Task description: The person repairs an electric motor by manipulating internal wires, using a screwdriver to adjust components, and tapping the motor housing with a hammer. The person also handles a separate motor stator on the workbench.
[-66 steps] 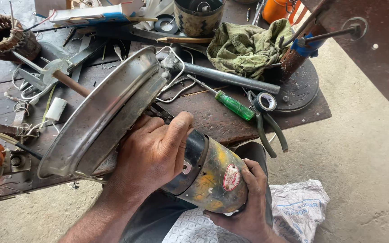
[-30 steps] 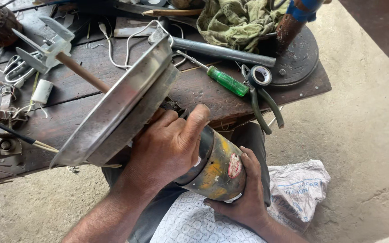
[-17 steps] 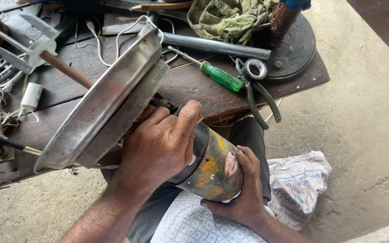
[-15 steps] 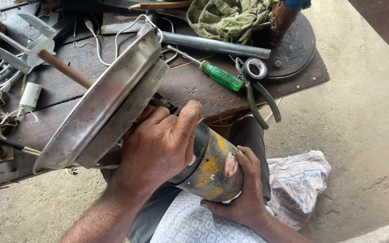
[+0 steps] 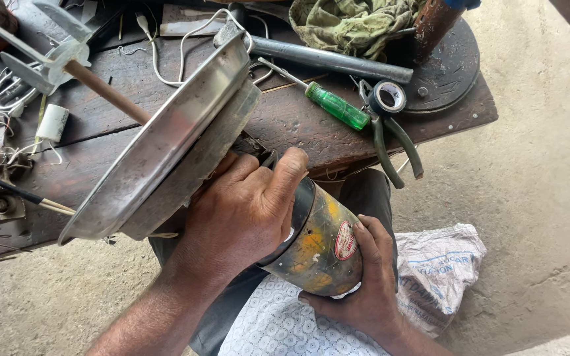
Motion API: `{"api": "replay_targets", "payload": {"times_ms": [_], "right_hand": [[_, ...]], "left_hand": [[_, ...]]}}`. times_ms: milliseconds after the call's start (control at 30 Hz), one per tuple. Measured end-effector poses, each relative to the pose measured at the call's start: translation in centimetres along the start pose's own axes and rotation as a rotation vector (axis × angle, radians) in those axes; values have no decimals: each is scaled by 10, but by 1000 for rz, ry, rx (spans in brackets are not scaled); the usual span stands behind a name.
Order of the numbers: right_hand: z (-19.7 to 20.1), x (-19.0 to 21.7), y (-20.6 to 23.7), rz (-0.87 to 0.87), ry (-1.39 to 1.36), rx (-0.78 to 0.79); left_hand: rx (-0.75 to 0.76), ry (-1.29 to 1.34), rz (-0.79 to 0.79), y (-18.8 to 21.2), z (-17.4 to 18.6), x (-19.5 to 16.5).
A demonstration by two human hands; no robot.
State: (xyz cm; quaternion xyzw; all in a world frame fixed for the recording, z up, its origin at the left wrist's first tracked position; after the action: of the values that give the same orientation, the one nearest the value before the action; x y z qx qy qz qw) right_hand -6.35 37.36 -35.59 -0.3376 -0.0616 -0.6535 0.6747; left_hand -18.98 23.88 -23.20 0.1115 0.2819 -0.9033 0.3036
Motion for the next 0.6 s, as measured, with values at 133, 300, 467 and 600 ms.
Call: {"api": "replay_targets", "payload": {"times_ms": [133, 300, 467, 600], "right_hand": [[2, 12, 4, -22, -24, 5], [0, 16, 5, -70, -28, 69], [-9, 11, 1, -69, -20, 81], [-16, 0, -8, -9, 6, 68]], "left_hand": [[1, 0, 2, 7, 6, -2], [18, 11, 5, 7, 6, 2], [17, -1, 3, 4, 9, 5], [-11, -7, -25, -4, 3, 5]]}}
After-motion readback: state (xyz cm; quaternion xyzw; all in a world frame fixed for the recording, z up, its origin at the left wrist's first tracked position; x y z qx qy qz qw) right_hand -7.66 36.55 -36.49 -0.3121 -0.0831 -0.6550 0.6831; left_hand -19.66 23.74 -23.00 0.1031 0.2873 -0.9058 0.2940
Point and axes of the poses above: each hand's wrist, its own y-axis away from the middle knuckle, its own z-axis out of the back of the hand, x = y × z, the point moved 8 cm from there along -y, towards the middle knuckle, and after that the axes turned 14 degrees about y, right-handed, at the moved point
